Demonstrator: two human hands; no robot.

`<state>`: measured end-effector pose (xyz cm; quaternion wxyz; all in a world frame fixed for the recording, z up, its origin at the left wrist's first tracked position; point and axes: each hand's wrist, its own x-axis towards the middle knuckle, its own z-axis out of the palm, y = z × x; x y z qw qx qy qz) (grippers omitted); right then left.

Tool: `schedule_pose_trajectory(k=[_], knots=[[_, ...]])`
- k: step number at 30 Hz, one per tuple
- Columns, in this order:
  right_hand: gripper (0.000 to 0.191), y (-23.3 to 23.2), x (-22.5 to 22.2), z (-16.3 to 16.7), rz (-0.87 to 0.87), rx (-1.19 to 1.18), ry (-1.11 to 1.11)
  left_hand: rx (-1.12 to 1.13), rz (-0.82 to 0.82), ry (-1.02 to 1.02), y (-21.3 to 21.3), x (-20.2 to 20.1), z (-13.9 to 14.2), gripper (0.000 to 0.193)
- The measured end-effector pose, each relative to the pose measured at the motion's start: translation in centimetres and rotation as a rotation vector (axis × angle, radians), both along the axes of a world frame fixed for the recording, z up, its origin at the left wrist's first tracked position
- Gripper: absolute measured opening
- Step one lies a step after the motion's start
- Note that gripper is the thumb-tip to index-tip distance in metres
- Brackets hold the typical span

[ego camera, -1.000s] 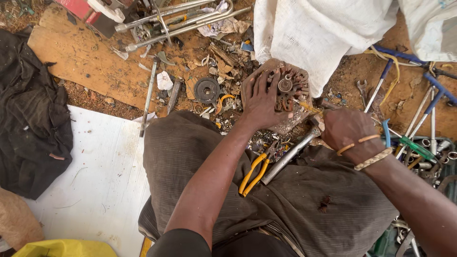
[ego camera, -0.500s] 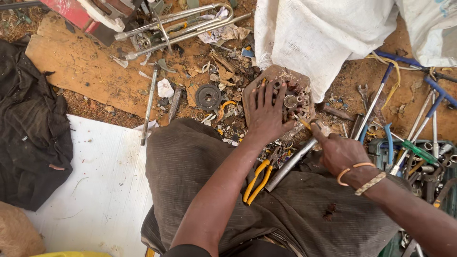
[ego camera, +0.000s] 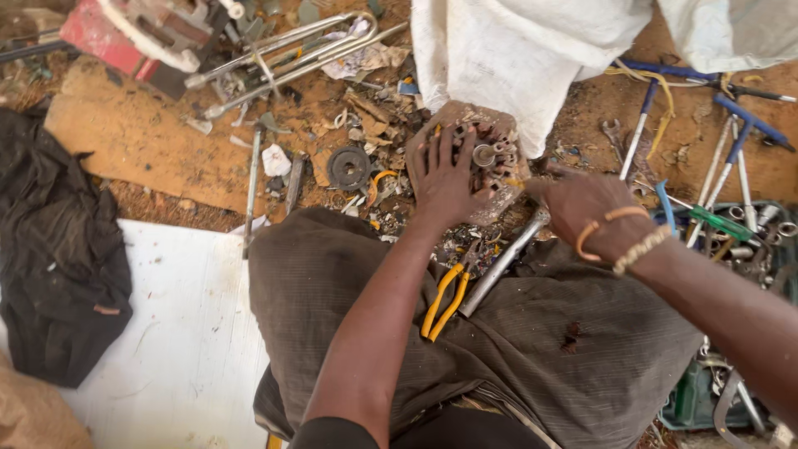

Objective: The person uses a hammer and pliers to chip away at a circular metal motor part resting on a stone. They repeatedly strike and pry at the component while seated on the ground in a cluttered outdoor workshop.

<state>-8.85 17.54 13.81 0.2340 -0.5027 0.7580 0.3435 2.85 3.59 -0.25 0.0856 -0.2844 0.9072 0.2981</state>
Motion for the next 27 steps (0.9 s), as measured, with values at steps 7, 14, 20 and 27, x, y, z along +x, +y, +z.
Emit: schedule_pose_trajectory(k=[7, 14, 20, 27], knots=[[0.046, 9.6, 0.0, -7.5, -0.315, -0.429, -0.085, 0.071, -0.078, 0.044, -2.1, 1.0, -1.3, 0.127], [0.058, 12.2, -1.5, -13.6, -0.246, -0.674, -0.203, 0.033, -0.066, 0.051, -2.1, 1.2, -1.6, 0.127], [0.054, 10.0, -2.1, -12.5, -0.271, -0.584, -0.212, 0.002, -0.037, 0.063, -1.7, 1.5, -1.2, 0.127], [0.056, 3.5, 0.0, -5.8, -0.118, -0.306, -0.129, -0.017, -0.019, 0.040, -1.4, 1.3, -0.6, 0.125]])
